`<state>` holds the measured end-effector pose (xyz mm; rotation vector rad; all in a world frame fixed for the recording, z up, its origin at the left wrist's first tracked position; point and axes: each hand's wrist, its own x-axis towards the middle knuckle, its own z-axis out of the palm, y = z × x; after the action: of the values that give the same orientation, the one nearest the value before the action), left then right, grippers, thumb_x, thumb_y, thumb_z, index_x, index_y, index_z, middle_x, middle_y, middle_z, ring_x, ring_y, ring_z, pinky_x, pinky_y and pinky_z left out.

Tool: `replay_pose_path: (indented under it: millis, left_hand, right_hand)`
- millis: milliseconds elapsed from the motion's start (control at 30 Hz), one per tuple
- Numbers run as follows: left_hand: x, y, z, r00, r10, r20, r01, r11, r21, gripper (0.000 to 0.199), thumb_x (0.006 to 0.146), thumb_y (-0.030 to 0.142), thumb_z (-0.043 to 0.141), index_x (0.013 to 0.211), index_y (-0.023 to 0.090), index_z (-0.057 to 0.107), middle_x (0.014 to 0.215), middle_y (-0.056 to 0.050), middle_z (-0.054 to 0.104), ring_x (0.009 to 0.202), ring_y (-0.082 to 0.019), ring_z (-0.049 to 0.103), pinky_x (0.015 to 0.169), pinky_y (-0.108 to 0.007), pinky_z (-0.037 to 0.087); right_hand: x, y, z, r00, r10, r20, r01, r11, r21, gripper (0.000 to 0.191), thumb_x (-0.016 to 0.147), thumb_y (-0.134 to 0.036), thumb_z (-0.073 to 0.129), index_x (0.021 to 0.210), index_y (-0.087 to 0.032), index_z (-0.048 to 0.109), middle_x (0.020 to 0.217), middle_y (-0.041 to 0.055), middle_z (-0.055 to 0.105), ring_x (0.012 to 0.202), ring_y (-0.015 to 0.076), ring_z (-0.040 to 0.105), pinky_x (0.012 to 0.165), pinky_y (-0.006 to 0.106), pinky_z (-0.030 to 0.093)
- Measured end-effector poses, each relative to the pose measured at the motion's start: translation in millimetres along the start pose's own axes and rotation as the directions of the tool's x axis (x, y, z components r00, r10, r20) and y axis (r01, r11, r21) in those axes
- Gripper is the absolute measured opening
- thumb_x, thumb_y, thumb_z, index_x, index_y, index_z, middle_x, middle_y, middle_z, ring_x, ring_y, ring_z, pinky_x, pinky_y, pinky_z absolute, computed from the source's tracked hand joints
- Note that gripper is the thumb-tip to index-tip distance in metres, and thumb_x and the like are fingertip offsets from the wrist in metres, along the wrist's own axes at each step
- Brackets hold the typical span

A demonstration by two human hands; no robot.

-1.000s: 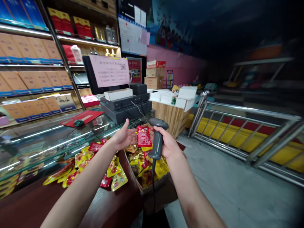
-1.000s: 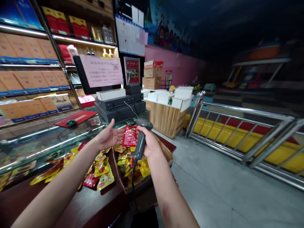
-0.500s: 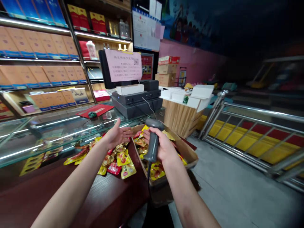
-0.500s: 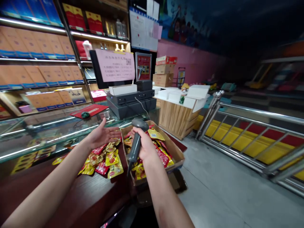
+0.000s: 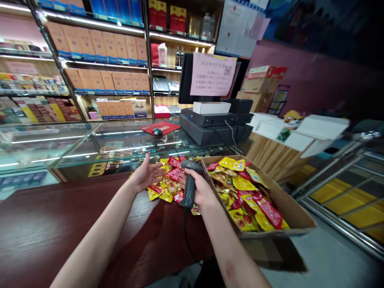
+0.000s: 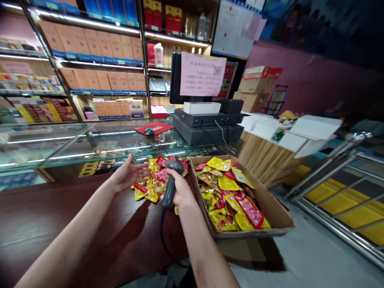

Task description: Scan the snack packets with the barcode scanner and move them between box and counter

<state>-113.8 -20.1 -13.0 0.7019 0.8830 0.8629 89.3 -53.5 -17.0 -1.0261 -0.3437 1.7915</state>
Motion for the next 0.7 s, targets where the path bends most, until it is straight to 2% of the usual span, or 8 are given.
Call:
replay_pose_path:
  millis: [167, 267, 367, 467, 567, 633, 700]
  left_hand:
    - [20, -10, -3.9, 0.996, 0.074, -0.051, -0.071, 0.996, 0.049, 0.084, 0.08, 0.073, 0.027, 0.127, 0.008, 0.05, 0.132, -0.02, 0.052, 0.123, -0.029, 0.047, 0.098, -0.038, 0.037]
    - [47, -19, -0.2, 0.977, 0.157, -0.142, -0.132, 0.977, 0.167, 0.072, 0.083, 0.068, 0.033, 0.12, 0.011, 0.056, 0.131, -0.018, 0.053, 0.124, -0.027, 0.046, 0.099, -0.037, 0.035]
    - [76, -30, 1.6, 0.95, 0.235, -0.207, -0.159, 0.931, 0.33, 0.056, 0.082, 0.059, 0.045, 0.111, 0.014, 0.062, 0.124, -0.014, 0.06, 0.117, -0.027, 0.051, 0.095, -0.036, 0.038]
    - [96, -40, 0.0, 0.943, 0.294, -0.157, -0.193, 0.866, 0.462, 0.04, 0.08, 0.045, 0.054, 0.102, 0.014, 0.067, 0.109, -0.011, 0.068, 0.105, -0.027, 0.059, 0.087, -0.035, 0.043]
    - [101, -45, -1.3, 0.914, 0.383, -0.132, -0.244, 0.781, 0.575, 0.027, 0.075, 0.03, 0.06, 0.096, 0.015, 0.07, 0.104, -0.008, 0.069, 0.101, -0.025, 0.06, 0.082, -0.031, 0.044]
    - [97, -47, -0.1, 0.911, 0.399, -0.107, -0.251, 0.741, 0.622, 0.027, 0.072, 0.027, 0.064, 0.097, 0.016, 0.07, 0.095, -0.006, 0.071, 0.094, -0.023, 0.062, 0.079, -0.03, 0.045]
    - [90, -50, 2.4, 0.933, 0.354, -0.069, -0.239, 0.751, 0.615, 0.036, 0.07, 0.029, 0.069, 0.104, 0.016, 0.067, 0.083, -0.004, 0.071, 0.083, -0.021, 0.064, 0.073, -0.028, 0.046]
  right_hand:
    - [24, 3, -1, 0.997, -0.016, -0.079, 0.013, 0.999, -0.036, 0.011, 0.079, -0.023, 0.062, 0.071, -0.015, 0.06, 0.061, 0.0013, 0.063, 0.053, 0.0096, 0.058, 0.05, 0.019, 0.047]
    - [42, 2, -6, 0.993, -0.029, -0.114, 0.026, 0.999, -0.033, 0.014, 0.079, -0.023, 0.061, 0.068, -0.015, 0.058, 0.054, -0.0014, 0.058, 0.046, 0.009, 0.053, 0.047, 0.02, 0.045]
    - [60, 1, -9, 0.993, -0.021, -0.119, 0.02, 1.0, -0.013, 0.015, 0.079, -0.024, 0.06, 0.067, -0.016, 0.056, 0.051, -0.0036, 0.054, 0.042, 0.0085, 0.049, 0.047, 0.022, 0.045]
    - [72, 2, -11, 0.99, -0.008, -0.141, 0.009, 1.0, 0.001, 0.015, 0.08, -0.024, 0.06, 0.067, -0.016, 0.056, 0.051, -0.004, 0.055, 0.04, 0.0081, 0.047, 0.052, 0.024, 0.048]
    - [73, 3, -14, 0.991, 0.009, -0.132, -0.006, 1.0, 0.023, 0.015, 0.08, -0.023, 0.059, 0.067, -0.016, 0.055, 0.052, -0.0035, 0.056, 0.042, 0.0088, 0.05, 0.053, 0.024, 0.048]
    - [68, 4, -17, 0.994, 0.022, -0.106, -0.02, 1.0, 0.017, 0.015, 0.079, -0.023, 0.059, 0.067, -0.016, 0.056, 0.051, -0.0034, 0.056, 0.042, 0.009, 0.051, 0.051, 0.022, 0.047]
    - [62, 7, -21, 0.998, -0.021, -0.061, 0.019, 0.999, -0.033, 0.014, 0.078, -0.025, 0.061, 0.067, -0.016, 0.057, 0.05, -0.0035, 0.056, 0.041, 0.0092, 0.051, 0.05, 0.022, 0.047]
